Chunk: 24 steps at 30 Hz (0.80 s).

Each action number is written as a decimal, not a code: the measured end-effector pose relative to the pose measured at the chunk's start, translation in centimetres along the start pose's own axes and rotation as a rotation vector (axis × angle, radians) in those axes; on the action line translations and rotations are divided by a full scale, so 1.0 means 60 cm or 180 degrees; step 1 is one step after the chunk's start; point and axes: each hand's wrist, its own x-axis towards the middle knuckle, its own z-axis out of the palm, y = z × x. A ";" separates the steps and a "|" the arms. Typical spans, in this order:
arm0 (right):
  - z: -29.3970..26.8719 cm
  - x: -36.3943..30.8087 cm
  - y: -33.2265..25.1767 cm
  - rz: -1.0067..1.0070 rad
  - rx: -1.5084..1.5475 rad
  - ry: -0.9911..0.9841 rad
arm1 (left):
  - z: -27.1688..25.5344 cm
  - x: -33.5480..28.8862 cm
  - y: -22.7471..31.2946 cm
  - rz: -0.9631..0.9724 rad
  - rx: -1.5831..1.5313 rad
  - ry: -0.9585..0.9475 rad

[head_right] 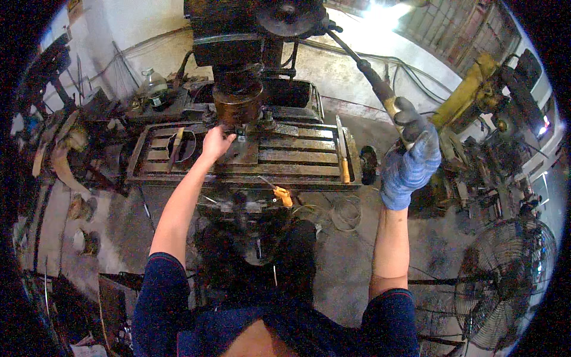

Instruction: The person processes metal components using a milling machine. They pick up items from a box, place them on the machine bed, use a brush to clean the surface, and use a hand tool to perform fine adjustments while viewing the work through a lens.

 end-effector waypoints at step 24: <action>-0.004 -0.065 0.062 -0.0726 -0.0320 -0.0102 | -0.411 -0.420 0.029 0.0368 0.1609 -0.0876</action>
